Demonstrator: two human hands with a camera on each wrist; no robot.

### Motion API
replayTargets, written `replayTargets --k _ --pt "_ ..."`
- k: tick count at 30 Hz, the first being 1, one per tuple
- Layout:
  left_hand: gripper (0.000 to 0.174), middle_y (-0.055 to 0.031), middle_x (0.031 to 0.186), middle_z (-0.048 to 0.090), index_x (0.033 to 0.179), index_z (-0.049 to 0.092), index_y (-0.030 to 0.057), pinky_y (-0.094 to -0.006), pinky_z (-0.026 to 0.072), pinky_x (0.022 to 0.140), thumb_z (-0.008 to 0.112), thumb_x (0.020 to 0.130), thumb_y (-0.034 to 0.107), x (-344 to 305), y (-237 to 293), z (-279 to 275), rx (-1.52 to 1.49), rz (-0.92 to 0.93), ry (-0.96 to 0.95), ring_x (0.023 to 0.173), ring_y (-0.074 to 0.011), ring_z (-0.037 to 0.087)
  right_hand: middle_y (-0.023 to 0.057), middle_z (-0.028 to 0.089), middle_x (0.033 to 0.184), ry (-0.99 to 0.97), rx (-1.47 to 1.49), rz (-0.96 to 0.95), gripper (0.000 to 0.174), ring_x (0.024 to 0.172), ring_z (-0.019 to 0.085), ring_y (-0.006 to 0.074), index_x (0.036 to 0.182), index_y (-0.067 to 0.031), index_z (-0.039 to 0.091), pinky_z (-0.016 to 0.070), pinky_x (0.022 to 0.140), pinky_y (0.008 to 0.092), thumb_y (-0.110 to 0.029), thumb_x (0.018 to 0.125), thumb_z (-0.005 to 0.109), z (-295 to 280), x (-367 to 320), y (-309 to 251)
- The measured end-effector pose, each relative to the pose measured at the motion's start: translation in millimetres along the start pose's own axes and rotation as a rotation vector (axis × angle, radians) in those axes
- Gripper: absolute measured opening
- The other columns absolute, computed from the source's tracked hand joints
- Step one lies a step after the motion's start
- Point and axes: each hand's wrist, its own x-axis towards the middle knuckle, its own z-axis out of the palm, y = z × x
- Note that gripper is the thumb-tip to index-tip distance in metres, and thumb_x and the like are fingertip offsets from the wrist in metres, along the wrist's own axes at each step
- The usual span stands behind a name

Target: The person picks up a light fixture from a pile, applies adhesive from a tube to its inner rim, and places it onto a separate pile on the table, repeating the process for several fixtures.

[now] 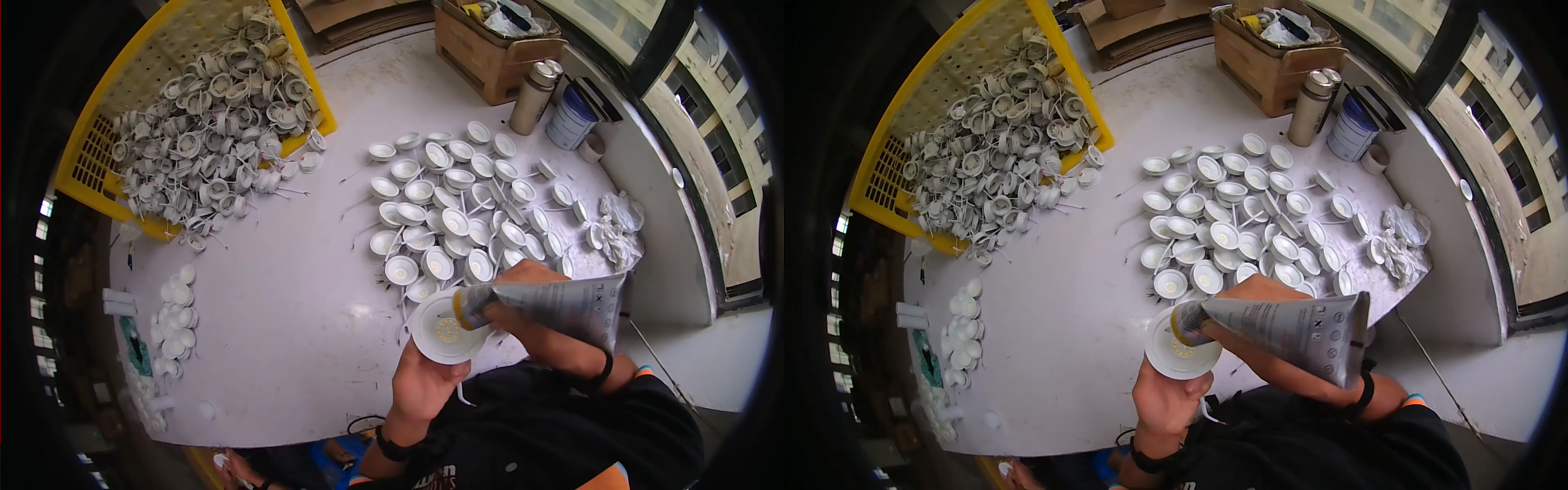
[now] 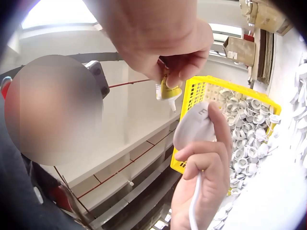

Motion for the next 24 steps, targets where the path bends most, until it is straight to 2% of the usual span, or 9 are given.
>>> replayTargets --k 2,4,6,9,13,18,20,21,24 --pt "0.043 -0.0136 0.104 0.049 0.115 0.04 0.0058 -0.0247 0.0317 0.047 0.027 0.088 0.036 -4 5 2 -0.097 -0.003 0.103 0.055 -0.0146 0.038 0.0068 0.055 0.073 -0.023 -0.061 0.067 0.009 0.064 0.054 0.0169 0.081 -0.0009 0.054 0.0449 0.056 0.0276 -0.006 0.076 0.059 1 -9 -4" --pt "0.044 -0.0152 0.104 0.05 0.115 0.04 0.0054 -0.0248 0.0319 0.047 0.025 0.088 0.038 -9 12 -4 -0.067 0.015 0.121 0.055 -0.0151 0.039 0.0063 0.051 0.074 0.193 0.588 0.537 0.021 0.061 0.052 0.0128 0.084 0.0007 0.048 0.044 0.053 0.0249 -0.01 0.072 0.062 6 -21 -11" --pt "0.046 -0.0168 0.105 0.05 0.115 0.04 0.005 -0.0248 0.032 0.046 0.022 0.088 0.039 -13 22 -15 -0.038 0.033 0.144 0.054 -0.0156 0.039 0.0056 0.049 0.073 0.208 0.634 0.565 0.027 0.059 0.05 0.0105 0.088 0.0005 0.046 0.043 0.051 0.0228 -0.013 0.072 0.063 9 -29 -12" --pt "0.055 -0.0155 0.095 0.054 0.11 0.043 0.0026 -0.0247 0.0333 0.045 0.021 0.088 0.048 -22 42 -51 0.202 0.148 0.366 0.056 -0.0164 0.044 0.0052 0.049 0.072 0.227 0.635 0.561 0.025 0.057 0.049 0.0108 0.088 -0.0007 0.046 0.0409 0.049 0.0216 -0.012 0.072 0.062 9 -47 -9" --pt "0.048 -0.0058 0.079 0.054 0.101 0.047 0.0043 -0.0219 0.0319 0.044 0.029 0.087 0.047 -48 73 -157 0.613 0.204 0.676 0.059 -0.0113 0.047 0.0056 0.049 0.072 0.296 0.622 0.617 0.025 0.056 0.049 0.0125 0.09 0.0002 0.046 0.0399 0.048 0.0227 -0.011 0.073 0.061 7 -70 -3" --pt "0.047 -0.0052 0.079 0.055 0.101 0.049 0.0057 -0.0212 0.0347 0.042 0.03 0.087 0.047 -91 109 -258 0.86 0.207 0.966 0.06 -0.0104 0.049 0.0066 0.05 0.072 0.37 0.664 0.635 0.024 0.058 0.049 0.0147 0.093 0.0013 0.048 0.0397 0.048 0.0246 -0.01 0.075 0.058 3 -85 -1" --pt "0.047 -0.0068 0.086 0.056 0.104 0.048 0.0031 -0.0237 0.0419 0.057 0.033 0.086 0.044 -96 116 -265 0.916 0.208 1.19 0.07 -0.0126 0.052 0.0064 0.05 0.072 0.348 0.694 0.642 0.019 0.059 0.049 0.015 0.089 0.0014 0.05 0.0395 0.05 0.0253 -0.011 0.076 0.057 1 -88 0" --pt "0.047 -0.0068 0.086 0.056 0.104 0.048 0.0031 -0.0237 0.0419 0.057 0.033 0.086 0.044 -92 113 -261 0.92 0.204 1.183 0.07 -0.0126 0.052 0.0063 0.053 0.062 0.41 0.735 0.613 0.014 0.056 0.05 0.0117 0.08 0.0014 0.054 0.0399 0.052 0.0235 -0.012 0.077 0.058 2 -86 -2" --pt "0.037 -0.0093 0.093 0.054 0.105 0.046 0.0011 -0.0304 0.0357 0.076 0.041 0.083 0.031 -75 94 -214 1.114 0.568 1.118 0.082 -0.0175 0.05 0.0068 0.053 0.065 0.437 0.741 0.578 0.015 0.056 0.05 0.0124 0.081 0.0018 0.054 0.0397 0.052 0.0237 -0.012 0.077 0.058 -2 -90 0"
